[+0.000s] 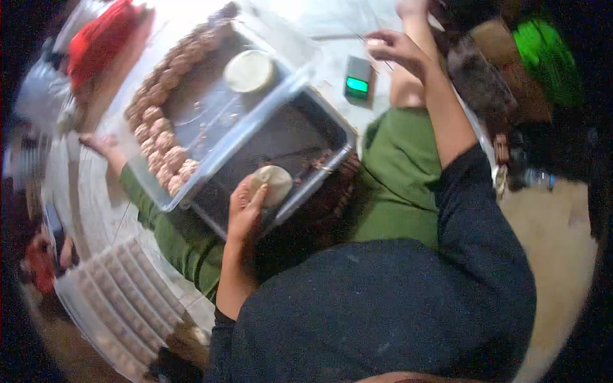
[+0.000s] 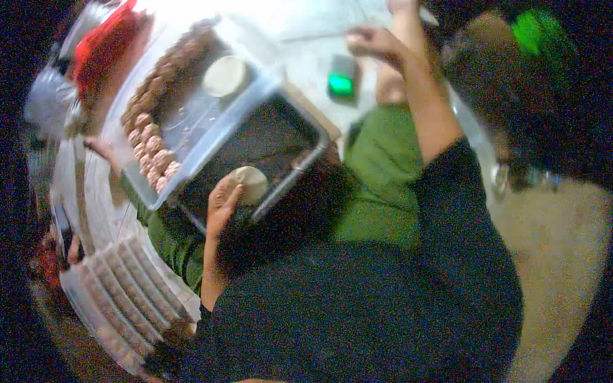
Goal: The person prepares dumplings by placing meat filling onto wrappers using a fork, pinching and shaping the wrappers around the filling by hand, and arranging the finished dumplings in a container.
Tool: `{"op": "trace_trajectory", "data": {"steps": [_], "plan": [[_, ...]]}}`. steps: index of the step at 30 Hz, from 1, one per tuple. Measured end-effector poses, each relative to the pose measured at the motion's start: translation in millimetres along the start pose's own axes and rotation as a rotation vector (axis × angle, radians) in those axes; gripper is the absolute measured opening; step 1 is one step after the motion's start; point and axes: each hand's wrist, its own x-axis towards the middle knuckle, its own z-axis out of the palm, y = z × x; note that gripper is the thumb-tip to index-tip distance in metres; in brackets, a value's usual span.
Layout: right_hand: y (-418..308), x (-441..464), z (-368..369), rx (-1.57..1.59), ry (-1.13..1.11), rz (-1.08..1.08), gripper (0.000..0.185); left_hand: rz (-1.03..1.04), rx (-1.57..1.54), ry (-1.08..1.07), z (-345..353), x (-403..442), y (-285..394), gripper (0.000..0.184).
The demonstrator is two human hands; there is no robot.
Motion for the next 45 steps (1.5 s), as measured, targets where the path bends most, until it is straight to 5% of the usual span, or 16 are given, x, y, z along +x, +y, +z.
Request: {"op": "trace_trajectory", "data": {"steps": [2,5,8,11,16,24,28,31,34,36,38,41,45], "plan": [[-47.9,-8.5,9.4,0.199,0.007,-0.079,0.049,-0.025,-0.052,0.024,1.4,-1.2,-0.9,0.026],[-113.2,-4.1,26.3,0.118,-0.024,-0.207,0.045,0.128,-0.051,0.028,-4.2,-3.8,-8.9,0.025],[-164.2,15.2,50.7,0.089,-0.139,-0.327,0.045,0.061,-0.195,0.048,-6.6,-12.3,-2.9,0.024],[-194.9,51.2,90.0,-0.236,-0.136,-0.383,0.045,0.219,-0.188,0.065,-9.9,-16.7,-8.8,0.023],[-233.0,89.2,161.9,-0.876,-0.02,-0.384,0.039,0.166,-0.187,0.051,-14.5,-19.1,-6.4,0.022],[-171.3,180.9,183.0,-1.014,0.08,-0.205,0.059,0.243,-0.246,-0.027,-23.6,-18.3,-9.3,0.023],[-171.6,195.9,171.2,-1.046,-0.065,-0.305,0.056,0.211,-0.329,-0.04,-20.9,-14.7,-19.1,0.022],[-173.5,196.6,171.0,-1.078,0.03,-0.471,0.046,0.186,-0.322,-0.036,-20.4,-13.8,-19.5,0.021],[-171.8,185.9,170.4,-1.161,0.135,-0.532,0.068,0.15,-0.33,-0.04,-19.2,-13.2,-19.0,0.021],[-170.1,175.0,162.0,-0.694,0.058,-0.488,0.059,0.142,-0.358,-0.047,-18.2,-15.8,-16.3,0.02],[-169.2,159.4,154.3,-0.729,0.116,-0.512,0.047,0.166,-0.352,-0.043,-16.8,-15.8,-20.8,0.02],[-185.7,122.6,144.3,-1.355,0.349,-0.579,0.014,0.147,-0.341,-0.025,-15.9,-14.2,-23.7,0.021],[-173.2,110.3,135.6,-1.46,0.257,-0.632,0.025,0.161,-0.317,-0.03,-17.1,-15.7,-21.3,0.023]]}}
